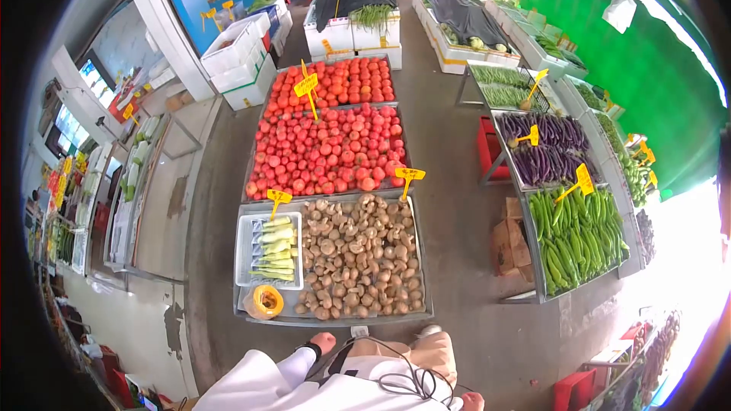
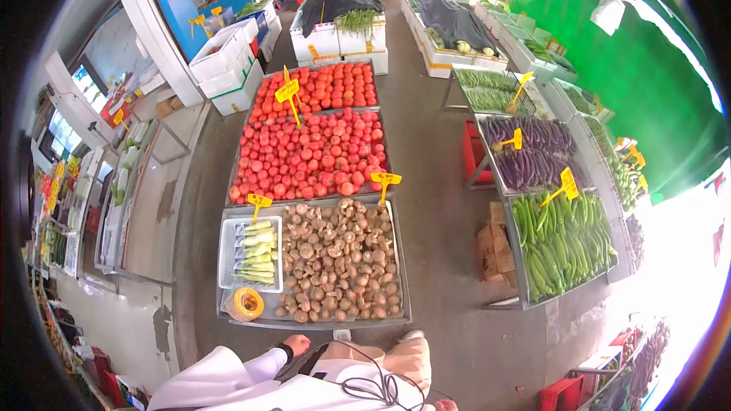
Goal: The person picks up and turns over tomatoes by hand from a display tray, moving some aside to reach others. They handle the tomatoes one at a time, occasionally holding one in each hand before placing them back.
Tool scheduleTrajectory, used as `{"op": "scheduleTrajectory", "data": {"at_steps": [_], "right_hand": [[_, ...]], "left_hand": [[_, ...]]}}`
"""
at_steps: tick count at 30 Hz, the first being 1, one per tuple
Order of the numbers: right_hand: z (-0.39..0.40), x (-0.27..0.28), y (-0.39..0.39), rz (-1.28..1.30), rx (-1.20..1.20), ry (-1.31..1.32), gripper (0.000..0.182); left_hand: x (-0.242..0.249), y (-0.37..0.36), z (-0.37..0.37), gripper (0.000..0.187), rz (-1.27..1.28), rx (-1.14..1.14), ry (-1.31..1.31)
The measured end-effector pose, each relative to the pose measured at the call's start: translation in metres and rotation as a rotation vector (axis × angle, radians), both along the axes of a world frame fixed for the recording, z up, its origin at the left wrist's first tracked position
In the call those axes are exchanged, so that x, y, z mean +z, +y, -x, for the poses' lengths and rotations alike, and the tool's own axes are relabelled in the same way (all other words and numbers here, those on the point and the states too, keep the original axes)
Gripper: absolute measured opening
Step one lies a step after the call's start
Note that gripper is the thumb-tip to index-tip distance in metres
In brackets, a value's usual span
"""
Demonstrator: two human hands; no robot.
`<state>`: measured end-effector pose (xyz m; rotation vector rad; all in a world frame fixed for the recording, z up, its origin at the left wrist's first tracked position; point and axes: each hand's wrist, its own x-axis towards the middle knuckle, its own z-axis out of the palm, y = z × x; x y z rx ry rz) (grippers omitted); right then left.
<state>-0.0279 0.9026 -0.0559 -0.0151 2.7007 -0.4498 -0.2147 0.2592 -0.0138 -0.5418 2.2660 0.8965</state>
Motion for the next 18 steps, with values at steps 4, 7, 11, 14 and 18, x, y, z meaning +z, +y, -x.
{"op": "scheduleTrajectory", "data": {"at_steps": [4, 7, 11, 14, 18], "right_hand": [[0.077, 0.021, 0.016, 0.496, -0.477, -0.223, 0.025], [0.135, 0.009, 0.071, 0.518, -0.355, -0.218, 0.023], [0.177, -0.060, 0.161, 0.388, 0.017, -0.310, 0.025], [0.185, -0.103, 0.237, 0.251, 0.205, -0.007, 0.034], [0.255, -0.058, 0.276, 0.637, -0.252, -0.197, 0.037]], "left_hand": [[0.028, 0.040, 0.027, 0.026, -0.335, 0.478, 0.019], [0.016, 0.075, 0.015, 0.025, -0.193, 0.477, 0.037], [0.008, 0.145, 0.007, 0.032, 0.337, -0.651, -0.179], [0.024, 0.237, 0.021, 0.045, 0.034, -0.179, -0.284], [0.062, 0.303, 0.084, 0.047, 0.016, -0.107, 0.029]]}}
